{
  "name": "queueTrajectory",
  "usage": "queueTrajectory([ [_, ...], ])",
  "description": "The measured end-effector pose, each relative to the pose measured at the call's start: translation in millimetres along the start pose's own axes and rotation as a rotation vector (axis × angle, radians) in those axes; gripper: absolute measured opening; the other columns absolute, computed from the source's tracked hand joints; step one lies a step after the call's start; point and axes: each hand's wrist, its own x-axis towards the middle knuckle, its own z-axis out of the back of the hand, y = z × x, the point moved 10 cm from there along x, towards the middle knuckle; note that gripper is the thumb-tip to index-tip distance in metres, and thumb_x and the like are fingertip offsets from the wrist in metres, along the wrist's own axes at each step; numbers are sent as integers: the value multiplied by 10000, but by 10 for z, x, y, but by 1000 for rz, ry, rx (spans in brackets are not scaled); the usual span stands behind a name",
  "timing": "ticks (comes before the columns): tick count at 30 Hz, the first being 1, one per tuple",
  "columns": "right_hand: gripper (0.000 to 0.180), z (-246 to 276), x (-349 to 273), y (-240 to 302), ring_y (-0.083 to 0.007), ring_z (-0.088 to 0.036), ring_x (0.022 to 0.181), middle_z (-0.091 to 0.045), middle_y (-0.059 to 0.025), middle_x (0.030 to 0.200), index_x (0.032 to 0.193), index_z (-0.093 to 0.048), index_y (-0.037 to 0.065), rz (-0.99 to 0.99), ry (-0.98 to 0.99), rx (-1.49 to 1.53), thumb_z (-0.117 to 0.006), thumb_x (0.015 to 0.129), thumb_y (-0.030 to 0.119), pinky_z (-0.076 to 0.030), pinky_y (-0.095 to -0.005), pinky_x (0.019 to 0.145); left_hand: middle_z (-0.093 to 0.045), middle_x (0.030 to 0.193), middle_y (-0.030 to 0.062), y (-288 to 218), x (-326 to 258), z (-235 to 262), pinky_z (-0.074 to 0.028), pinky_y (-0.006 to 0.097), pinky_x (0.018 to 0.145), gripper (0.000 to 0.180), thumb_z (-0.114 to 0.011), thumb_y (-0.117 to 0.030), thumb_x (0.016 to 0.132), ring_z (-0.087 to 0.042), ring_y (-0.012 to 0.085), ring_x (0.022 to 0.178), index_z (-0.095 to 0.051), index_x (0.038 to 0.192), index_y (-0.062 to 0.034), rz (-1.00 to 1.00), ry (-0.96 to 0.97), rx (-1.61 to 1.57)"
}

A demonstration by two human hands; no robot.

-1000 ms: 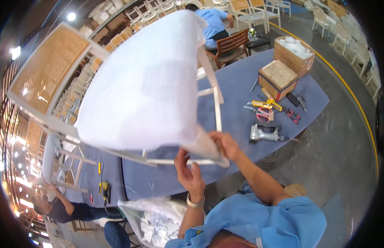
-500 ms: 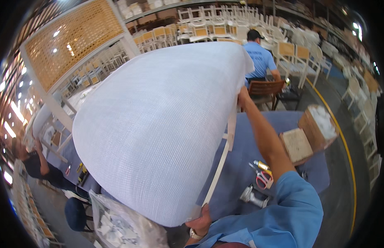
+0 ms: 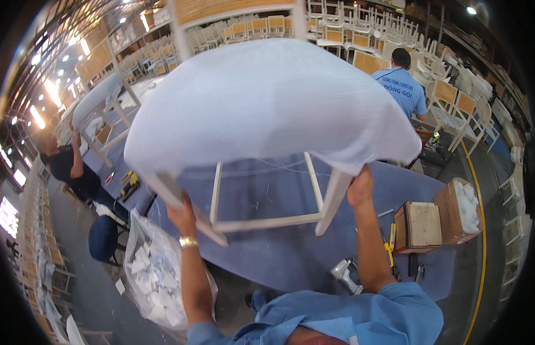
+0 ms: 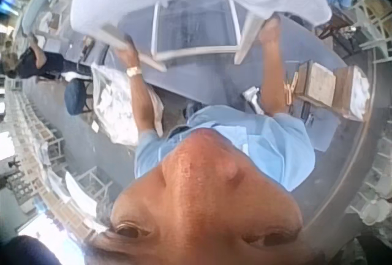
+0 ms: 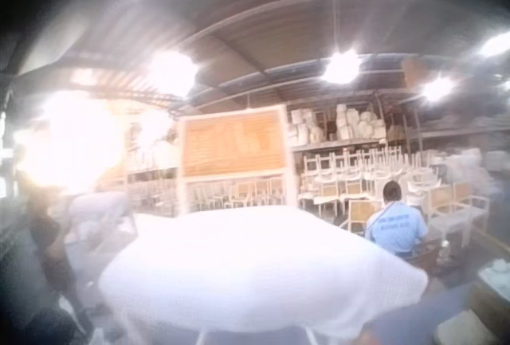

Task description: The person staples white fabric onto a wooden chair frame using a pneumatic staple gun, then trims excess fabric with scissors and a utility knife. The person repeatedly adjusts the fabric, staples edges, and cuts away surplus material to fit the chair seat.

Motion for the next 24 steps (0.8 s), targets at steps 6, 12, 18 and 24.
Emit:
queueTrajectory([
  [6,472,-1099,-1773,-70,-190,-550,1206,-588,-103,1314,1392,-496,4,-274,568,-26,-608,963,166,-384,-325,1071,-563,1329,239,174,1060,73,-455,379,972,545,-636,-193,952,-568,299,1195,-459,1404,54,28,-130,458],
  [12,524,-1121,-1930,-129,-179,-568,1190,-606,-105,1303,1391,-509,-14,-419,369,100,-681,919,134,-433,-318,1035,-508,1451,177,-2484,1321,-376,-406,379,1077,520,-599,-151,968,-504,281,1311,-459,1443,9,-386,77,-211],
  [18,526,-1205,-2099,319,-201,-535,1230,-577,-150,1315,1310,-541,-77,-195,331,404,-547,1011,355,-415,-352,1060,-527,1453,174,-4303,724,-1840,-366,402,1129,601,-670,-497,910,-483,314,1361,-605,1356,-100,-842,1026,142],
  [24,557,-1310,-2507,1211,-224,-599,1137,-604,-161,1268,1323,-509,-95,40,590,361,-500,1024,374,-467,-328,981,-291,1613,146,-3984,126,-2388,-198,440,1220,691,-544,-658,916,-217,320,1510,-544,1436,-203,-808,1441,360],
])
